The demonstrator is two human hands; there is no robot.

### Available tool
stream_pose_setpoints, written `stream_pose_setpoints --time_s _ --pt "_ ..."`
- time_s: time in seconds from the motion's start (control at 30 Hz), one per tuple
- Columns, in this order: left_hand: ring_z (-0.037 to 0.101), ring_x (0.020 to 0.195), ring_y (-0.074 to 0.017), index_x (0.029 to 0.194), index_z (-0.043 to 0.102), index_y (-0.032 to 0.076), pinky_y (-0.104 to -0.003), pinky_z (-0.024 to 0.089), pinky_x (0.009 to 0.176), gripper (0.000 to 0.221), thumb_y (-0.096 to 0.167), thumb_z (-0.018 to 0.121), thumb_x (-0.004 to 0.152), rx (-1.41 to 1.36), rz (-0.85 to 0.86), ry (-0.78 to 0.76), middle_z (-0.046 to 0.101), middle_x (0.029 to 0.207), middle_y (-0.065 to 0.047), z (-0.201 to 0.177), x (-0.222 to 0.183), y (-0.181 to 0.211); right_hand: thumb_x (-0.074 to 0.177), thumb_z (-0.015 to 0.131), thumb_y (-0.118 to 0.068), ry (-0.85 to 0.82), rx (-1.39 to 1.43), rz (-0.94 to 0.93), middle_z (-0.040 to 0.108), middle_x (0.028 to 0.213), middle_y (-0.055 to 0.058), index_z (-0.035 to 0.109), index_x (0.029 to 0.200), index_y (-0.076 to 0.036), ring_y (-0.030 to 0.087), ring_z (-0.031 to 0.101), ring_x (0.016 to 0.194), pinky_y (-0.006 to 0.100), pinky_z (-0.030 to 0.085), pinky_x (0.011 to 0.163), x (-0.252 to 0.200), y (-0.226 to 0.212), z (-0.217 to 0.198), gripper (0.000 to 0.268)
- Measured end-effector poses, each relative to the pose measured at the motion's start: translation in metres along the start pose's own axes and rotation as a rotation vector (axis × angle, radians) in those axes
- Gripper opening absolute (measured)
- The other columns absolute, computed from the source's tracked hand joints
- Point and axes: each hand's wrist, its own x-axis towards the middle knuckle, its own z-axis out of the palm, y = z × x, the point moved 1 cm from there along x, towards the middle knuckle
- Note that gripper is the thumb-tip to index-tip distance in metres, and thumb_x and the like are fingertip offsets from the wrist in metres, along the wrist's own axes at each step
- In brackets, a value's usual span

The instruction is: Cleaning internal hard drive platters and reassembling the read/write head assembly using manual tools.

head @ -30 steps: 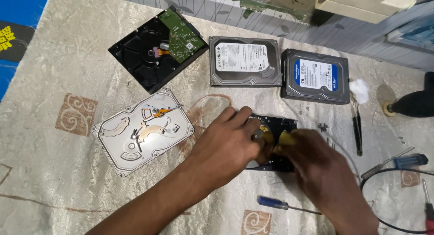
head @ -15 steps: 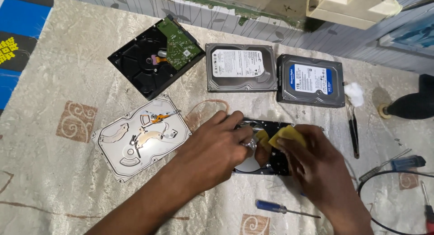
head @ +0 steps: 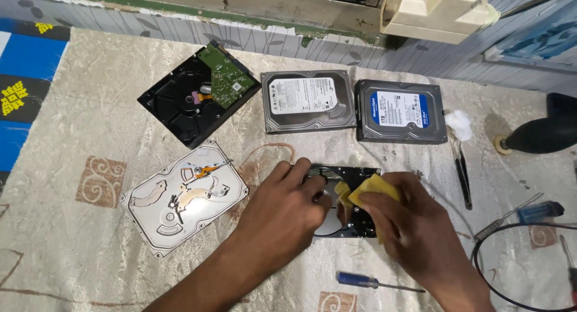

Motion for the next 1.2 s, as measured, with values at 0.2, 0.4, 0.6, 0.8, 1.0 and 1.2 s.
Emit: stream_pose_setpoints --time_s 0.2,0.4,0.6,0.8,1.0,1.2 --pt "0.058 0.104 -0.0366 0.098 0.074 0.003 -0.050 0.047 0.086 0.021 0.021 0.070 0.087 0.194 -0.137 0.024 0.071 0.098 -0.018 0.016 0.005 0.014 0.086 0.075 -0.010 -0.052 0.098 -0.034 0.059 0.111 0.007 0.077 0.111 -0.016 0.022 0.068 0.082 0.033 0.060 0.058 -0.007 0.001 0.019 0.026" --pt "0.058 0.107 -0.0371 0.101 0.075 0.000 -0.051 0.049 0.088 0.022 0.014 0.075 0.085 0.120 -0.135 -0.047 0.073 0.098 -0.020 0.019 0.005 0.020 0.090 0.072 -0.014 -0.059 0.034 -0.048 0.057 0.113 0.010 0.074 0.114 -0.013 0.024 0.067 0.086 0.035 0.060 0.071 -0.004 0.000 0.023 0.024" --pt "0.052 0.097 -0.0343 0.095 0.073 0.001 -0.047 0.042 0.083 0.016 0.007 0.067 0.081 0.059 -0.098 0.083 0.065 0.086 -0.014 0.022 0.004 0.015 0.089 0.072 -0.009 0.009 -0.096 -0.097 0.058 0.112 0.015 0.074 0.106 -0.010 0.030 0.070 0.083 0.040 0.065 0.070 0.013 -0.006 0.026 0.017" --pt "0.052 0.097 -0.0343 0.087 0.072 -0.001 -0.046 0.042 0.081 0.013 0.011 0.068 0.082 0.046 -0.086 0.174 0.064 0.088 -0.014 0.019 0.006 0.016 0.086 0.069 0.000 -0.115 -0.083 -0.205 0.055 0.116 0.017 0.067 0.108 -0.001 0.035 0.067 0.091 0.044 0.058 0.071 0.057 -0.009 0.018 0.022" --pt "0.052 0.094 -0.0344 0.088 0.075 0.004 -0.048 0.041 0.079 0.016 0.013 0.068 0.077 0.078 -0.086 0.218 0.066 0.088 -0.013 0.021 0.005 0.011 0.093 0.068 -0.005 -0.196 -0.017 -0.101 0.059 0.111 0.017 0.067 0.110 0.003 0.032 0.067 0.088 0.041 0.064 0.065 0.058 -0.012 0.015 0.019" --pt "0.053 0.097 -0.0340 0.078 0.073 0.005 -0.047 0.042 0.083 0.013 0.016 0.067 0.080 0.132 -0.086 0.130 0.065 0.081 -0.011 0.020 0.004 0.012 0.089 0.073 -0.012 -0.197 0.021 0.058 0.065 0.102 0.011 0.077 0.106 -0.008 0.026 0.070 0.076 0.040 0.070 0.064 0.007 -0.018 0.018 0.017"
